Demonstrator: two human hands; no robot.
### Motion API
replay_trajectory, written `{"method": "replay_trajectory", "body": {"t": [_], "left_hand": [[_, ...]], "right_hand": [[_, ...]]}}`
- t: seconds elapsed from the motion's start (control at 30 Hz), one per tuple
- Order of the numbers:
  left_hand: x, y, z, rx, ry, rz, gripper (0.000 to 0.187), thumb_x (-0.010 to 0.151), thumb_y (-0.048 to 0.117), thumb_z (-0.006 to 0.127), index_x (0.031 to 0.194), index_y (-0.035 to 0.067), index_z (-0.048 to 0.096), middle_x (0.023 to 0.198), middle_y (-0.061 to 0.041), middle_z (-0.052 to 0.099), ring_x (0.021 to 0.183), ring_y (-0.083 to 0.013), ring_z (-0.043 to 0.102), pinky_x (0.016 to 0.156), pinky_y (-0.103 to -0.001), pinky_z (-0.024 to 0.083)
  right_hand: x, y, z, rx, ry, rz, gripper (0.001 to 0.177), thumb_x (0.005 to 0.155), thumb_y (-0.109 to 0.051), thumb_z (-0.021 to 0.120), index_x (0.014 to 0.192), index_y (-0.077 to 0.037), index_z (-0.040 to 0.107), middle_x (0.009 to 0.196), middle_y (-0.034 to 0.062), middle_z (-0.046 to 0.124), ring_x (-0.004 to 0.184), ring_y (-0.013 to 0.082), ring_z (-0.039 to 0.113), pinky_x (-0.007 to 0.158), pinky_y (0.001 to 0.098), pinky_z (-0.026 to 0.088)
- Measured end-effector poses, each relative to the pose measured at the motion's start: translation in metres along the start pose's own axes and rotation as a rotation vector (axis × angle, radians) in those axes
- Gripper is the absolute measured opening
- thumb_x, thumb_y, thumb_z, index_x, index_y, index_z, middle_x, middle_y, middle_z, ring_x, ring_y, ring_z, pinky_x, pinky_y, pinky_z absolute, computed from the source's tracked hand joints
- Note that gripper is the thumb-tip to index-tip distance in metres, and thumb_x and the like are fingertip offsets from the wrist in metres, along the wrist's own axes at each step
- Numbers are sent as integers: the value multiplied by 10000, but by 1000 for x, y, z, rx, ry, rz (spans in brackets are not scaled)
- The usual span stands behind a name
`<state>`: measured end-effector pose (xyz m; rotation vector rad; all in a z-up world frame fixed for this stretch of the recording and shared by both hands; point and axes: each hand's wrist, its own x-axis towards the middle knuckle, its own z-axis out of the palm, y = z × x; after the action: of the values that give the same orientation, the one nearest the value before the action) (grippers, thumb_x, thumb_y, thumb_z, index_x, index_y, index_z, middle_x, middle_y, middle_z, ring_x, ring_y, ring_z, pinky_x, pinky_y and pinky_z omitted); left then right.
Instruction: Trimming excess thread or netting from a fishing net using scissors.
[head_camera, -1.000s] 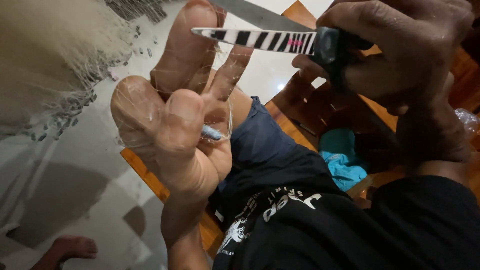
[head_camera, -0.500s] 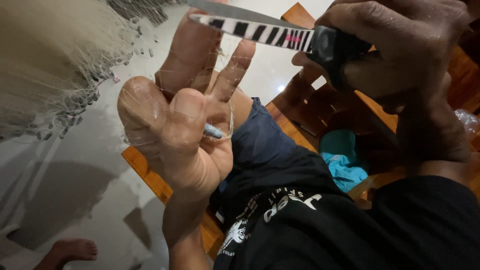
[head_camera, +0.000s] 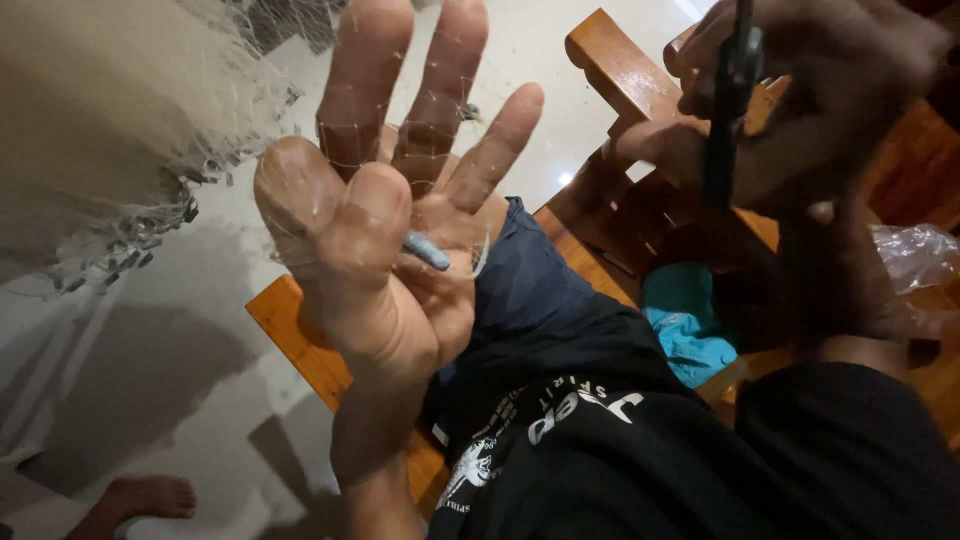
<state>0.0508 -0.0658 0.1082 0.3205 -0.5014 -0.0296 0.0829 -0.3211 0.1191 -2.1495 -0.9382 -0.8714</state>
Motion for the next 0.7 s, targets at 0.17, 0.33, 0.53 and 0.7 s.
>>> {"method": "replay_trajectory", "body": {"t": [0.17,0.33,0.53,0.7], "left_hand": [[3,-3,6,-32,51,74,296,977,-102,399,778,106,468,1510,-219,280,1510,-602,149,1133,-904,298],[-9,-10,-15,3,-86,117,265,1100,-81,394,1156,69,606,1576,-134,413,1581,-530,229,1212,-860,341],[-24,-13,-16,17,-101,138,224,1024,-73,494,823,18,458,1362,-163,558,1392,-480,434,1101,-683,462],[-50,-9,-35,3,51,105,173,961,-41,470,853,91,438,1357,-155,568,1403,-488,330,1161,-786,208]], "right_hand": [[-1,14,7,-39,-27,-179,484,861,-186,977,904,157,637,823,254,663,698,310,638,573,375,473],[5,0,21,-2,-12,-122,431,832,-121,985,867,137,642,812,231,614,604,219,537,517,310,433],[3,-4,75,573,-62,80,311,811,-238,712,932,-12,535,837,122,598,953,302,641,896,420,559],[-1,21,167,886,-163,500,363,812,-289,726,977,-56,502,1190,180,590,825,159,657,748,263,586]]}}
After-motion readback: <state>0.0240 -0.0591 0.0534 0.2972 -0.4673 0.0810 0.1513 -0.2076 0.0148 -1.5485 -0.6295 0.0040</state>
